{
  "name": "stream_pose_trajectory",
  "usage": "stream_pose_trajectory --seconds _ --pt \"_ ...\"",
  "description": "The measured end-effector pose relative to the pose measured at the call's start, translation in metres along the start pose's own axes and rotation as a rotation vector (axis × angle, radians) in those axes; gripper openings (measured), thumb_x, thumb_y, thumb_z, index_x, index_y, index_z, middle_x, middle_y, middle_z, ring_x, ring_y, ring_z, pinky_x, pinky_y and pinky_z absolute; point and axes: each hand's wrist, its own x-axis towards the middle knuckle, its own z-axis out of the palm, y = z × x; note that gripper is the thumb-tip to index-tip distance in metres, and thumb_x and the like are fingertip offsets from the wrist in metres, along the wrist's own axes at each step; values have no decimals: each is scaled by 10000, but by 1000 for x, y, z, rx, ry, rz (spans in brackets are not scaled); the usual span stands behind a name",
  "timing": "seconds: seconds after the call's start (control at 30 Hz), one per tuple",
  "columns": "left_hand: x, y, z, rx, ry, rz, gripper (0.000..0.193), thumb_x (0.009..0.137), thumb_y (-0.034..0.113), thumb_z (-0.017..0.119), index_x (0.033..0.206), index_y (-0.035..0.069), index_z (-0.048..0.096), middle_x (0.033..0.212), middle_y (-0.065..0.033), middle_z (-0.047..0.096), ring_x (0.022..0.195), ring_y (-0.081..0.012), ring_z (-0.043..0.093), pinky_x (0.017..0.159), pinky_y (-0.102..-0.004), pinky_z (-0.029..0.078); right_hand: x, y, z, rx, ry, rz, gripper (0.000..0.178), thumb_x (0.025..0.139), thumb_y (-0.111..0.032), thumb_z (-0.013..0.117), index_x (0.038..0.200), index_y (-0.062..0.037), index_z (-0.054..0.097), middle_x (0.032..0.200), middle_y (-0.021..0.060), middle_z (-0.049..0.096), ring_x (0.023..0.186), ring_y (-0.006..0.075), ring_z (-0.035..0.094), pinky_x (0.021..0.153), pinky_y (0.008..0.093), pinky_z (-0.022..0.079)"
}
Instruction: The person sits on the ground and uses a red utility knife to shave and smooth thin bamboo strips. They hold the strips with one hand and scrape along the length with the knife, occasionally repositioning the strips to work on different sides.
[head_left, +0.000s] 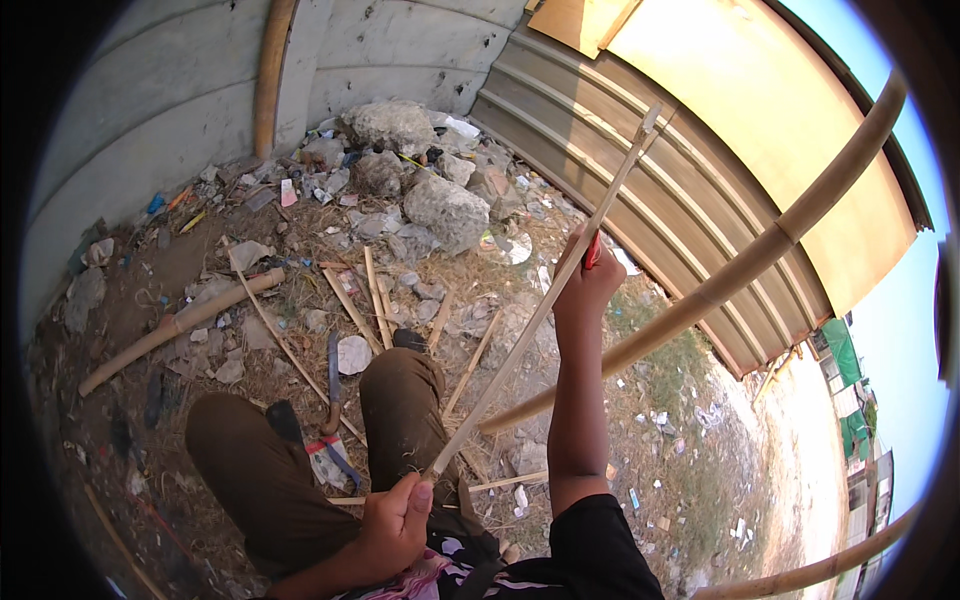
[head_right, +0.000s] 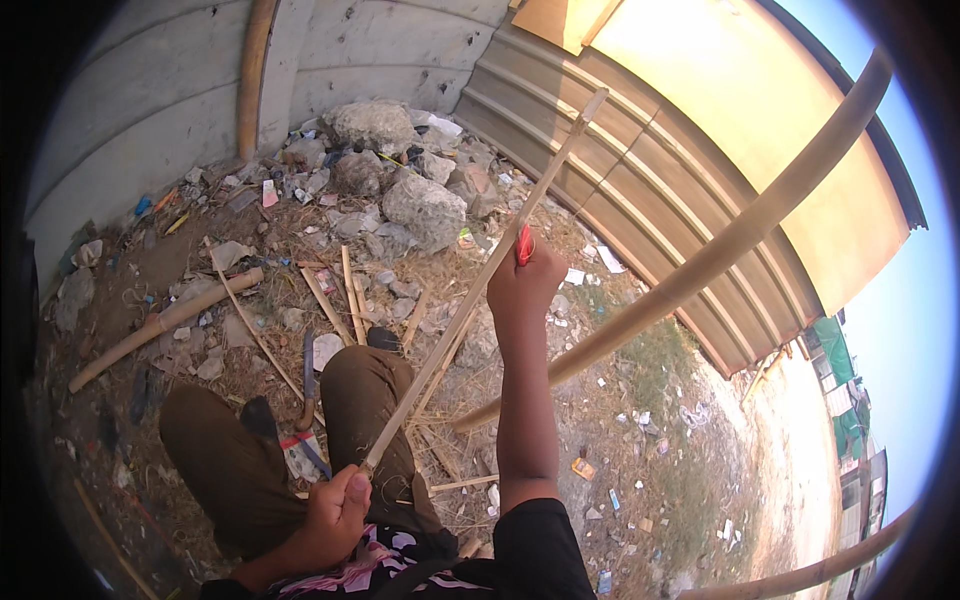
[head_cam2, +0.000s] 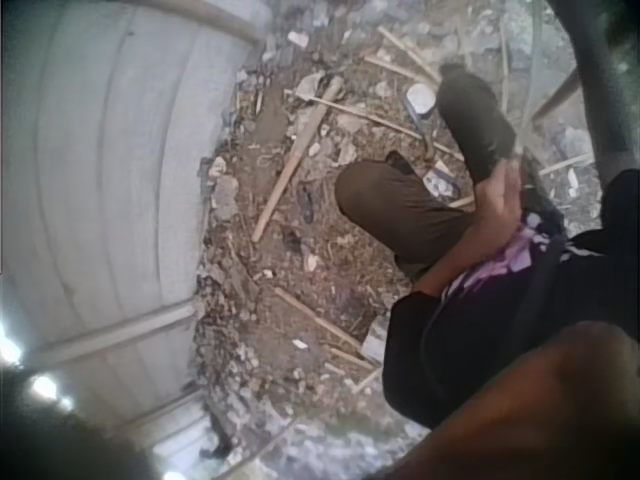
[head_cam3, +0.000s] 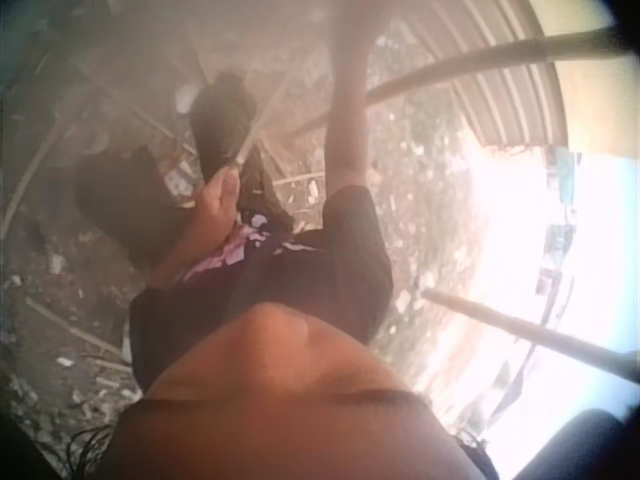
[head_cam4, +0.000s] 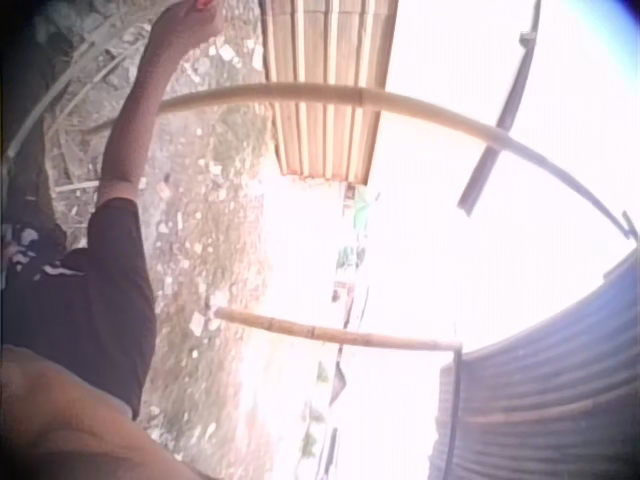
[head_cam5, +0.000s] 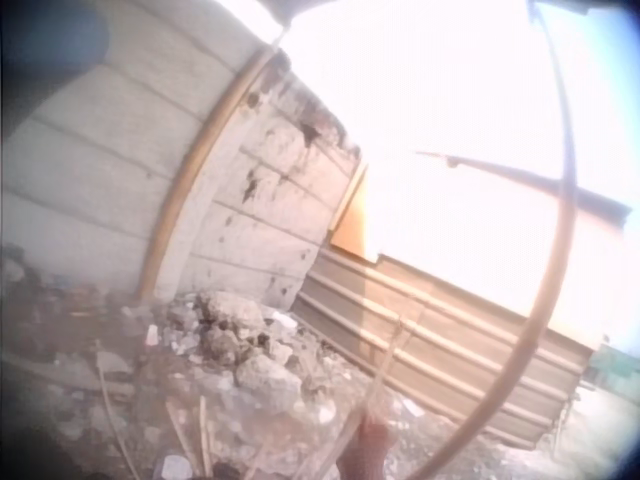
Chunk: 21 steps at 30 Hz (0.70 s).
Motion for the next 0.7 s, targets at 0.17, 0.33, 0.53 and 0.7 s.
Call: stream_pose_trajectory --seconds 0.17,0.33,0.53,0.7 --pt "12 16 -5 -64 79 -18 390 1091 259 457 794 15 515 581 -40 466 512 -100 474 491 -300 372 -131 -27 -11 25 -336 -314 231 880 -77 627 672 -50 529 560 109 468 457 294 502 453 411 389" --pt "11 20 -11 -68 128 -39 366 1087 235 468 801 13 518 579 -59 459 511 -103 468 494 -314 377 -218 -60 -10 196 -452 -162 254 890 -62 625 667 -45 505 567 115 459 463 313 505 456 428 389" --pt "7 23 -8 -33 83 -74 350 1085 229 469 813 12 509 589 -59 462 522 -93 459 492 -318 377 -203 -49 -12 108 -394 -242 161 776 -78 681 705 -41 542 601 122 482 499 323 525 469 411 388" --pt "7 22 -8 -117 70 -53 364 1089 246 457 821 4 505 592 -55 474 518 -102 480 496 -312 391 -192 -43 -2 71 -299 -324 162 675 -78 713 716 -43 560 628 119 521 527 316 550 477 392 398"
